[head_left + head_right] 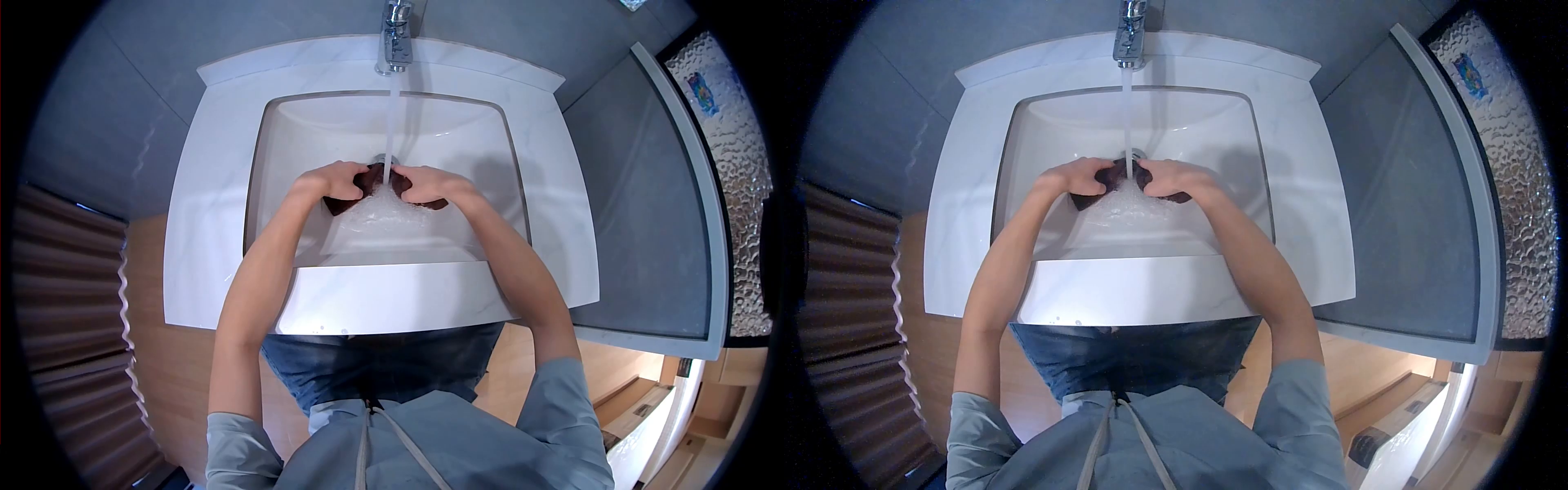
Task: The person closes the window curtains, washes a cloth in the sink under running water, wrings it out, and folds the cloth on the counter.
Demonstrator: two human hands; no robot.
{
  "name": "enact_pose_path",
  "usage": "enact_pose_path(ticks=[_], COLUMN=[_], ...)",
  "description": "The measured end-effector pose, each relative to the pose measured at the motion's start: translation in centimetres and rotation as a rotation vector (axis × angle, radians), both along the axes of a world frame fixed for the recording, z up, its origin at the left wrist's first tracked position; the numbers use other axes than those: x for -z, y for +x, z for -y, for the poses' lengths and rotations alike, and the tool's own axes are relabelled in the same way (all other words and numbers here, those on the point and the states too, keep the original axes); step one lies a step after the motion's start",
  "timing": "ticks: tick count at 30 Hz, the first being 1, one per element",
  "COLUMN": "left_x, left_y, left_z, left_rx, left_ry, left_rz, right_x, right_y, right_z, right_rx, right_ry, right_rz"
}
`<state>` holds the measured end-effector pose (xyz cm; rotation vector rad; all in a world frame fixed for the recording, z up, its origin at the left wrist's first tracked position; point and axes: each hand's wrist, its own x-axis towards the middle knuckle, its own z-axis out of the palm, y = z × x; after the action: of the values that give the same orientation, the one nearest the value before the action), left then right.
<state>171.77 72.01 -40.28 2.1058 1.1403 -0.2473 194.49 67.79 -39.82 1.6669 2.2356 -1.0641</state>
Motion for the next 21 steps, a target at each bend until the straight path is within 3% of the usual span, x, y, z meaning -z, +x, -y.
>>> enact_pose_path(ticks=[14, 21], left_x=[1.0, 1.6], left_y=[-0.4, -2.5], left_z=[-0.5, -2.1], left_rx=[-0.072, -0.14], left_ry=[-0.005, 0.269], left_rz=[0.088, 0.137], right_x=[0.0, 0.3], right_y=[0.3, 2.6], right_z=[-0.1, -1.3], right_rx=[-0.012, 0.055], right_ry=[0.002, -0.036], right_rz=[-0.011, -0.108])
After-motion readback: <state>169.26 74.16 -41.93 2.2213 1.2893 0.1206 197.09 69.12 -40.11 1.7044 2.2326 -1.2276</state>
